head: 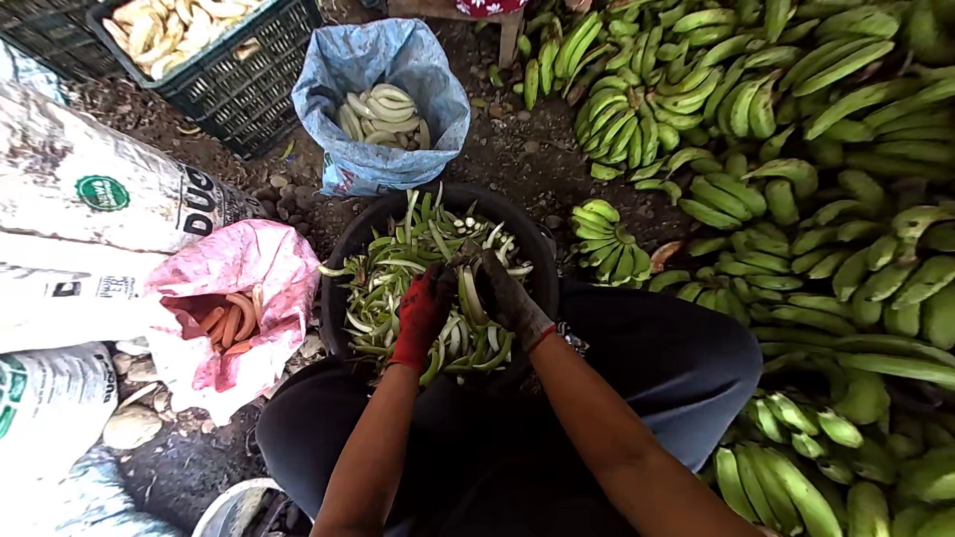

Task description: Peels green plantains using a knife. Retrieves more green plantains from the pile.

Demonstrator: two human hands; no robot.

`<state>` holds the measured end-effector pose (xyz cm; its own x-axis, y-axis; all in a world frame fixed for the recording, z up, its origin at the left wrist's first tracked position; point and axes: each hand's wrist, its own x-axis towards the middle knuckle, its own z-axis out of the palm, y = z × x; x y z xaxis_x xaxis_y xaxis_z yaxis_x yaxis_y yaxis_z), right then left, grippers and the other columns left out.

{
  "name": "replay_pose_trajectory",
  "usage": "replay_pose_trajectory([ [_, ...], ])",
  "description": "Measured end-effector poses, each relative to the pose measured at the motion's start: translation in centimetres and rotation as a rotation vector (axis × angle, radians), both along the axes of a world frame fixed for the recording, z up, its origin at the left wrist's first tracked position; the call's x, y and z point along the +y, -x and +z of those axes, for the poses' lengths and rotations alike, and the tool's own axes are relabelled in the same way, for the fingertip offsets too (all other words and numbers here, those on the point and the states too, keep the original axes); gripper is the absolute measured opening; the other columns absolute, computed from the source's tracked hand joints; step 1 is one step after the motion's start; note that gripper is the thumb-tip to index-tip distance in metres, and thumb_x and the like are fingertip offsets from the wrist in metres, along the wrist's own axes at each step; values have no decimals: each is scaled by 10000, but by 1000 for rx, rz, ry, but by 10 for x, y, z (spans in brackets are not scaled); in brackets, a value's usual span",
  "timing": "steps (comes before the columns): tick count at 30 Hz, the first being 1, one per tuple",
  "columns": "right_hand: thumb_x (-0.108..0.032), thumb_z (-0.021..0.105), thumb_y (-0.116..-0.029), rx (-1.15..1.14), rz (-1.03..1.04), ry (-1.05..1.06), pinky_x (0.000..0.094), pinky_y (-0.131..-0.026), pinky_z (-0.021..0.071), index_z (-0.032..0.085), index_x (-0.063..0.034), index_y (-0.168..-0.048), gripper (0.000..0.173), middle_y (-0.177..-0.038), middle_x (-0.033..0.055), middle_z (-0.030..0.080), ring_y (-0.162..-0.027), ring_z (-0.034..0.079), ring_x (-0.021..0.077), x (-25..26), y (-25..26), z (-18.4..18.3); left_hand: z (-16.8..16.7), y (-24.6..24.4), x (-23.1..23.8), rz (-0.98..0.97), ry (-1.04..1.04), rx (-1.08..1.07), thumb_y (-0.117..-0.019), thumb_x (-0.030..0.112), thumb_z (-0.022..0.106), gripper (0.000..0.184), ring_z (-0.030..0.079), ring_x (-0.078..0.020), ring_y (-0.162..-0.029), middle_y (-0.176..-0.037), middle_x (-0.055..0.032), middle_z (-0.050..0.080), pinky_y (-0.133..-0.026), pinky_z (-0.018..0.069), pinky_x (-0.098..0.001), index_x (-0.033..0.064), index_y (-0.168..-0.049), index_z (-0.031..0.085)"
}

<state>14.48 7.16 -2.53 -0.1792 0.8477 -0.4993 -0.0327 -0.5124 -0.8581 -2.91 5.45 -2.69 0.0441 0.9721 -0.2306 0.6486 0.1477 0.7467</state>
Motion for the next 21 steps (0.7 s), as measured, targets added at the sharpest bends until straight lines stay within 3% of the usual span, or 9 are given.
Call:
replay_pose_trajectory([
  [1,-699,341,-1010,-9,18,2,414,-795,570,575,-163,-1373,688,-1093,94,680,-927,661,198,0,-2,0,0,-1,0,4,3,21,-1089,474,377,492,643,-394,-1137,-1302,-191,645,-931,497,-649,204,-1459,558],
  [3,-514,526,-1028,-162,64,-43,423,-831,563,590,-112,-1373,534,-1110,121,686,-939,664,210,-2,-3,10,-2,-3,0,0,0,43,-1079,497,386,488,654,-399,-1080,-1247,-189,658,-870,509,-655,227,-1440,574],
  [7,-427,615,-1008,-391,225,-163,409,-727,532,667,-74,-1153,385,-922,102,666,-789,624,186,-2,-7,22,-1,1,-1,-28,51,-5,-1083,528,329,551,642,-399,-1139,-1287,-198,649,-931,498,-656,206,-1474,547],
  [9,-409,637,-992,-376,279,-125,434,-809,557,681,-125,-1267,398,-1024,99,706,-879,665,195,-3,-8,22,-8,4,-1,18,64,-39,-1084,551,302,559,658,-377,-1094,-1198,-175,686,-896,502,-659,200,-1410,590],
  [11,-439,571,-1026,-276,154,-65,404,-777,571,653,-109,-1288,429,-1025,98,711,-851,675,187,-4,-7,17,-11,2,0,28,26,-37,-1080,568,288,570,663,-364,-1061,-1155,-158,692,-864,508,-654,196,-1373,604],
  [13,-502,464,-1057,-33,-74,85,342,-680,591,616,-109,-1292,482,-978,80,731,-782,702,173,-1,-10,11,-6,-3,-2,-47,4,-15,-1078,549,315,567,633,-366,-1189,-1303,-160,658,-971,491,-645,205,-1462,551],
  [17,-570,358,-1048,417,-248,250,280,-570,542,616,-144,-1075,498,-801,8,634,-656,611,104,3,-27,5,4,-15,-18,-320,-182,49,-1042,502,439,535,670,-374,-1058,-1219,-188,673,-883,529,-594,179,-1438,593],
  [19,-505,326,-1066,468,-216,211,247,-567,543,628,-132,-1053,481,-787,-4,632,-640,608,77,5,-34,5,6,-17,-23,-420,-279,99,-1012,484,503,518,668,-404,-1033,-1193,-203,676,-852,513,-612,169,-1404,624],
  [21,-436,348,-1084,372,-225,163,239,-577,539,626,-120,-1089,421,-797,1,636,-643,607,72,6,-37,11,6,-16,-25,-440,-350,125,-983,447,575,492,664,-425,-1037,-1170,-213,681,-862,501,-633,167,-1381,648],
])
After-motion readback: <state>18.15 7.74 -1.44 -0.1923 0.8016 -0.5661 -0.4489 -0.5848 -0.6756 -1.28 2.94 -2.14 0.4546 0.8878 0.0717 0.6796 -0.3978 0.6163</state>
